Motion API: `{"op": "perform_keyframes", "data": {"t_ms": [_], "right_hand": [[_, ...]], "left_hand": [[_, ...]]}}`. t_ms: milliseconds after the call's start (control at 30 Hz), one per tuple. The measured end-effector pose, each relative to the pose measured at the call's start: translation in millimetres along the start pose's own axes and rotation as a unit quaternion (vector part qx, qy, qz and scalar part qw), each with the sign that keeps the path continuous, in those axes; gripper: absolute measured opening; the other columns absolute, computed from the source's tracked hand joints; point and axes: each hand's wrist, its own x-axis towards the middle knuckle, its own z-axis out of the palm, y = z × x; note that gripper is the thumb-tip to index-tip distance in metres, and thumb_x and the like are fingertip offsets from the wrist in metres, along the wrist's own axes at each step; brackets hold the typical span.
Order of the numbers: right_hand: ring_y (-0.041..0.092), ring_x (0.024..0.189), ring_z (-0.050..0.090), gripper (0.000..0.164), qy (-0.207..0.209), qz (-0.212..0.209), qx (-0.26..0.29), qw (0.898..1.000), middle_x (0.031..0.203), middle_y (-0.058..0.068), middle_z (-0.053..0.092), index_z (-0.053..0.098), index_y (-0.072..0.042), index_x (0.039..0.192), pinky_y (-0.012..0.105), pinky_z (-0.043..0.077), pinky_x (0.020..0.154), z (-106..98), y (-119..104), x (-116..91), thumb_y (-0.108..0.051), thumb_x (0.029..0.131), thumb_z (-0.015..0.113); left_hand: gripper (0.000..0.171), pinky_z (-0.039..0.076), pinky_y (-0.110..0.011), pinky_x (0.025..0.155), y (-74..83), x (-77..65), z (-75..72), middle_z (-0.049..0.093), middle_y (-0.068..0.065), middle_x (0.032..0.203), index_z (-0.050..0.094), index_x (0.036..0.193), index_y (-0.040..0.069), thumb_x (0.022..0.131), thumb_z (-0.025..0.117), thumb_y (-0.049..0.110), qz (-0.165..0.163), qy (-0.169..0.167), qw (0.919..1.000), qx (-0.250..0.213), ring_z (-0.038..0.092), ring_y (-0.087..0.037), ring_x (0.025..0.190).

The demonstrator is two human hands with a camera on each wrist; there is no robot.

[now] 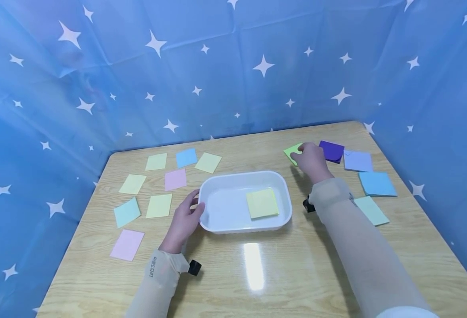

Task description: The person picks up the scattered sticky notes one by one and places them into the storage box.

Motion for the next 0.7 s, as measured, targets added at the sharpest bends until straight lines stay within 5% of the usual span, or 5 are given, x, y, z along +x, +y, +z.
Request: {"op": "perform_keyframes", "data": {"t_ms": [700], "right_hand": [[0.055,0.144,0.033,0.066,0.001,0.049,-0.001,0.999,0.156,0.037,0.034,0.033,0.012,0.153,0.066,0.034,0.119,8,14,23,-0.028,0.104,0.053]], "left_hand": [[0.052,0.063,-0.043,0.091,-1.9,-1.1,-0.6,0.06,-0.021,0.139,0.042,0.156,0.013,0.106,0.054,0.022,0.015,0.003,0.9999,0.004,0.068,-0.038,0.117]]}}
